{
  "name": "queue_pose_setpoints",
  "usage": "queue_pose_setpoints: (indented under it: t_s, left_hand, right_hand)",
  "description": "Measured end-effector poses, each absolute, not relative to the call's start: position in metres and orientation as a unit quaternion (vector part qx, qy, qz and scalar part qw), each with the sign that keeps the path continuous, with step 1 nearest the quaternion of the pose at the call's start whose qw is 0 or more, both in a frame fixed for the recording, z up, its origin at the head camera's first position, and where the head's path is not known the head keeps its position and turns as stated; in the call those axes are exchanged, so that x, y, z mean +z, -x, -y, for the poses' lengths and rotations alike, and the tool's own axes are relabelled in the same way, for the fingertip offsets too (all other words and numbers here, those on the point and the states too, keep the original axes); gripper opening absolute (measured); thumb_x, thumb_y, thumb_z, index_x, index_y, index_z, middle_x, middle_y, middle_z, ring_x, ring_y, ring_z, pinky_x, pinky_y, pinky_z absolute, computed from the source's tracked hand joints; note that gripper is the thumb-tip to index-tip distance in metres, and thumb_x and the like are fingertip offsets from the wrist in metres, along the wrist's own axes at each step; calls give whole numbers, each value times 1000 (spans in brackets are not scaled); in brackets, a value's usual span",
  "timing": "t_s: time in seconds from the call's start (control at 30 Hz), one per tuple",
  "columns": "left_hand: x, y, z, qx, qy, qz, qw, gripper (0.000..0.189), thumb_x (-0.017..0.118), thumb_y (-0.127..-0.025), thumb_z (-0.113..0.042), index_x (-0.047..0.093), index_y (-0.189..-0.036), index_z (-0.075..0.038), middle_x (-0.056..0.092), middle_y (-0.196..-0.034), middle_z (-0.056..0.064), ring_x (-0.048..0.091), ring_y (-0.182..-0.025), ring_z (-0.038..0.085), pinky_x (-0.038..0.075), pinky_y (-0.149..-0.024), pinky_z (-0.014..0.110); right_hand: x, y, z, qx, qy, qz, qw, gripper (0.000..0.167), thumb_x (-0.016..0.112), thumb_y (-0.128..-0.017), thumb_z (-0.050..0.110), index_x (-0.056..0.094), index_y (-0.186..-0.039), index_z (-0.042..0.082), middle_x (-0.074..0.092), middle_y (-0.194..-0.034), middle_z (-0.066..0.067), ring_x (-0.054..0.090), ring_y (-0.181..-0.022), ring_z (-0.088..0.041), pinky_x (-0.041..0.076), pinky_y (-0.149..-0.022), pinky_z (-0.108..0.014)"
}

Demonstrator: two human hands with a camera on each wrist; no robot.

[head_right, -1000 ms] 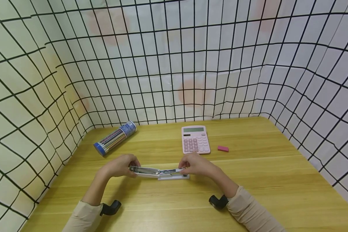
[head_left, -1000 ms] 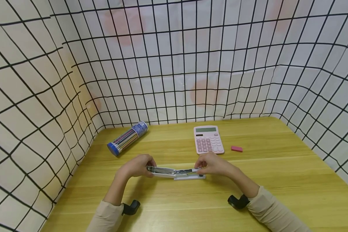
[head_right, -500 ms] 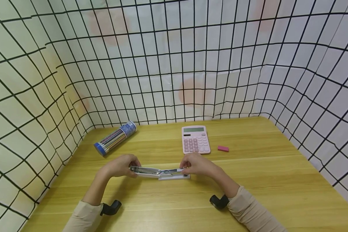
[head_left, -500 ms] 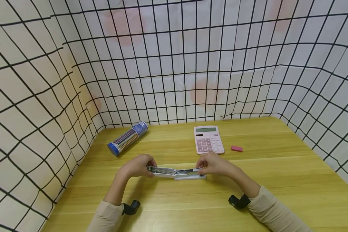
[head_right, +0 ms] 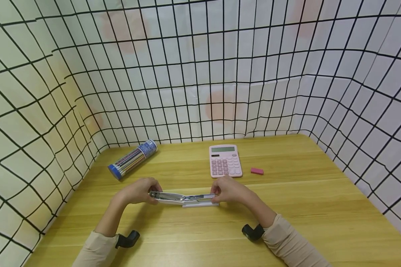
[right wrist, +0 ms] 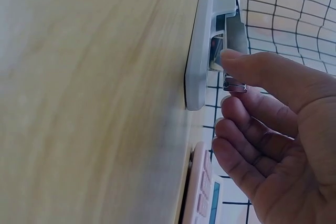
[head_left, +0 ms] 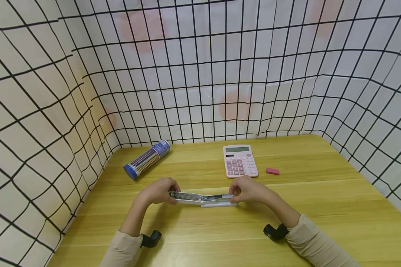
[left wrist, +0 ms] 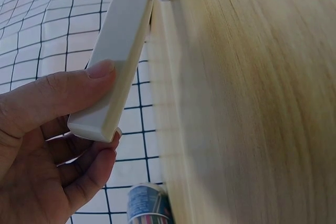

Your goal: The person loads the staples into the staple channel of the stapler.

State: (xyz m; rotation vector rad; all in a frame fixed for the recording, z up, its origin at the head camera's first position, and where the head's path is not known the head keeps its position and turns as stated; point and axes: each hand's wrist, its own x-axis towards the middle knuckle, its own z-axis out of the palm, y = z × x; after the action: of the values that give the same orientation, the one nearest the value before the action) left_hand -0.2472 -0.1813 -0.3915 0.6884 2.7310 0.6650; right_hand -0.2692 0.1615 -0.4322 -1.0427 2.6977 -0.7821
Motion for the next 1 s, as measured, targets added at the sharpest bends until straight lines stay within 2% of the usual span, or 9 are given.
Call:
queue_pose_setpoints:
  t_s: [0.67, 1.0]
  left_hand:
    - [-390, 245, 184, 220, -216, -942, 132, 33, 84, -71, -9, 66, -99, -6, 64, -92, 1, 54, -82, 13, 48, -77, 31]
    - [-386, 244, 187, 227, -234, -937, 128, 32, 82, -72, -8, 66, -99, -4, 62, -87, 1, 50, -77, 13, 45, -70, 28]
  right_hand:
    - [-433, 268, -160, -265, 346, -897, 81, 14, 82, -76, 21, 70, -80, 14, 58, -70, 9, 47, -63, -2, 42, -59, -18]
    - [-432, 268, -160, -261, 347, -897, 78, 15, 82, -76, 21, 70, -80, 14, 58, -70, 10, 47, -63, -2, 42, -59, -18]
